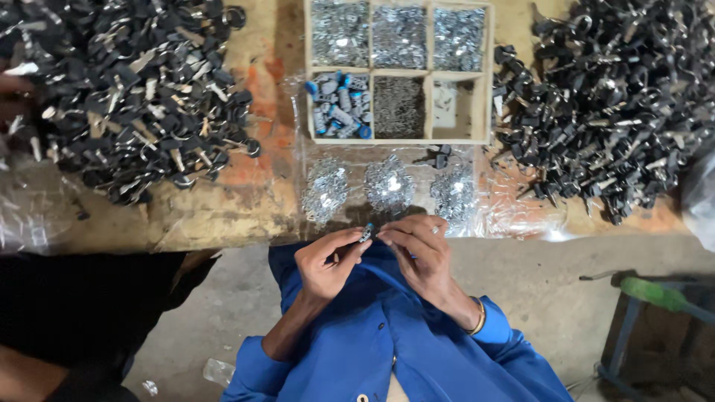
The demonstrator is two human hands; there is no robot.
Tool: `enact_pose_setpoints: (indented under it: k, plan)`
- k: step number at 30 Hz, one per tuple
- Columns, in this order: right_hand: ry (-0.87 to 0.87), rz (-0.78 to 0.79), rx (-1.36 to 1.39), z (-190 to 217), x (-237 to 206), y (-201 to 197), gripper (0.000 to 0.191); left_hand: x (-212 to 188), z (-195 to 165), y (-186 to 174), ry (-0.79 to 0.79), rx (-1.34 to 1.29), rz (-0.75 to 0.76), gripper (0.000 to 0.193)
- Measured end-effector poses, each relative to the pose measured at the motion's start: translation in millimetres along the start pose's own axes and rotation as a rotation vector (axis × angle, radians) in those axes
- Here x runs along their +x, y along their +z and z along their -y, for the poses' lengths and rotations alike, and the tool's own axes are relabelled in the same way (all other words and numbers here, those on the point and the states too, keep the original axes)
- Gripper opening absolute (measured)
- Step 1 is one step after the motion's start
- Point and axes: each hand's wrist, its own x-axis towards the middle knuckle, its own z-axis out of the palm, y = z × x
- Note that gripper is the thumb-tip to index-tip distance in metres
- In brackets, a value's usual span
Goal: The person sits at a workbench covered with piles of key blanks and assembles keys one at a time, picking a key blank, inserting small metal components into it by hand, and placing the finished key into a compartmented box. At one point they pour small metal parts from a bottle into the box compartments.
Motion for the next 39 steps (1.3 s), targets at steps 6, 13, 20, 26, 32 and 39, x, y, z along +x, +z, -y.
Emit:
enact_pose_setpoints:
  k: [6,13,20,26,32,39]
  plan:
    - [0.115,-0.022,0.104,1,3,9,0.035,3,0,0,0.054,0.042,0.005,0.022]
    - [0.060,0.135,-0.044,-1,7,1,0.024,5,-7,-2,0.172,0.181,0.003,0.021]
    - [-0.076,0.210,-0.136,11,25,11,0.035,-11,-9,-28,0.074,0.141,-0.196,0.018]
    - [-0.301,0.289,-0.389,30,35,33,0.041,-30,-6,-53,0.030,0.086,-0.432,0.018]
    - [-0.231,0.256,-0.389,21,29,24,0.039,-30,1,-51,0.032,0.092,-0.418,0.021]
    - [-0.082,0.196,-0.278,14,24,7,0.043,-29,0,-38,-0.005,0.036,-0.300,0.022]
